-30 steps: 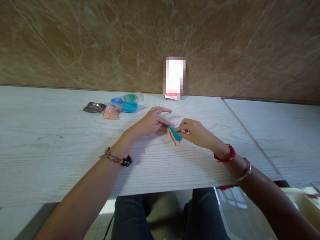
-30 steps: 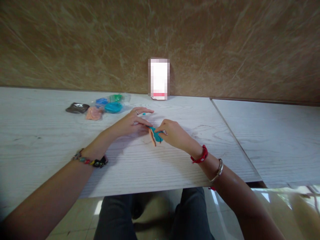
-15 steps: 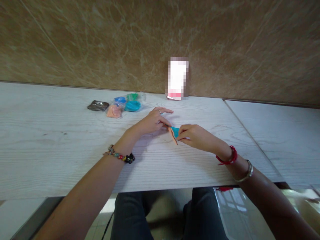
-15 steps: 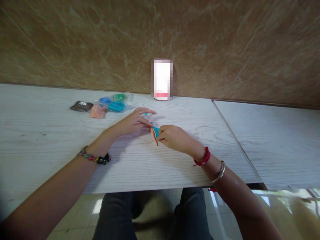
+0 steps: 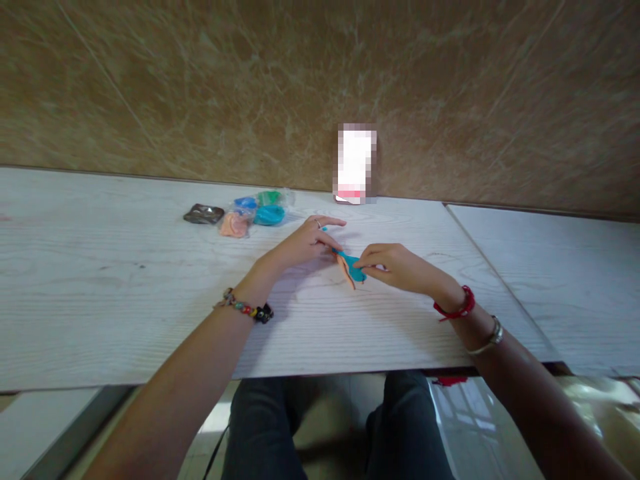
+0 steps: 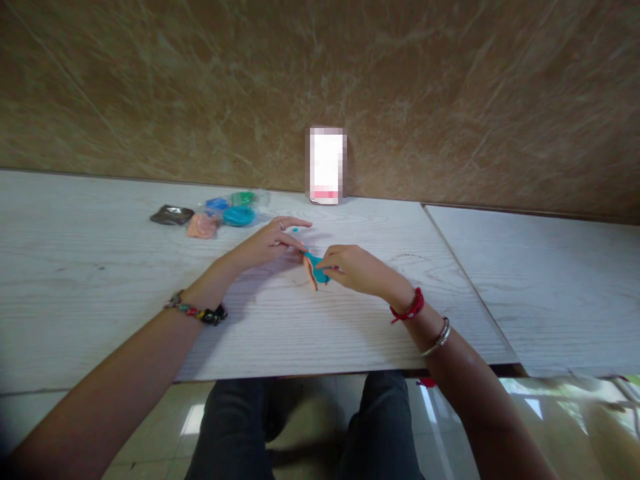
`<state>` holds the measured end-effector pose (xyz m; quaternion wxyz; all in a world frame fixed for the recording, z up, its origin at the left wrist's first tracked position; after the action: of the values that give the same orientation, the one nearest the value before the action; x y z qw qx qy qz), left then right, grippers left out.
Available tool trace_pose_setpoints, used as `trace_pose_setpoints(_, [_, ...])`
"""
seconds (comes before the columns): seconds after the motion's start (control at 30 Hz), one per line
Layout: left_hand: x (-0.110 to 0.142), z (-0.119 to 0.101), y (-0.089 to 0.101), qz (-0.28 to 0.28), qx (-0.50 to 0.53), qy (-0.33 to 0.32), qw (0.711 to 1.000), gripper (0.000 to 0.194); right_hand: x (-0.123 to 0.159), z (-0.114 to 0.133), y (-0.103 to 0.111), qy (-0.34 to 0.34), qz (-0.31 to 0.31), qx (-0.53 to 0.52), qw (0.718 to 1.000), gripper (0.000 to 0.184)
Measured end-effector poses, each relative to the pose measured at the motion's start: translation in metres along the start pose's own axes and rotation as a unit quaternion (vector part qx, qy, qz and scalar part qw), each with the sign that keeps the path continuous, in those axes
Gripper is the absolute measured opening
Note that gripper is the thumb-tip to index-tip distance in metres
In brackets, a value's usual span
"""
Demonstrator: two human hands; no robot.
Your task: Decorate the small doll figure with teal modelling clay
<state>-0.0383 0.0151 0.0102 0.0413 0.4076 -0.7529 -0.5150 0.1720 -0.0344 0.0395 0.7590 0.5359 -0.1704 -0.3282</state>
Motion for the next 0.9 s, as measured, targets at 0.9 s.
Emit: trace_pose_setpoints(0.9, [0.000,-0.014,-0.010,0.019,-0.064,-0.040,0.997,0.040,-0.007,-0.036,-0.002,-0.030,-0.101,0.028,0.994,0.024])
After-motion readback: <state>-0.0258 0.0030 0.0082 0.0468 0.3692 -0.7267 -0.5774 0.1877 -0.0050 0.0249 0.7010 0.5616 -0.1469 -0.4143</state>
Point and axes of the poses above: each hand's wrist, its own x-axis away from the middle knuckle, its own y-axis out of the back of the hand, z = x × y, the point moved 1 cm from there along -x, towards the middle knuckle, and after that the axes turned 4 degrees about -y, right-handed, at the moved point
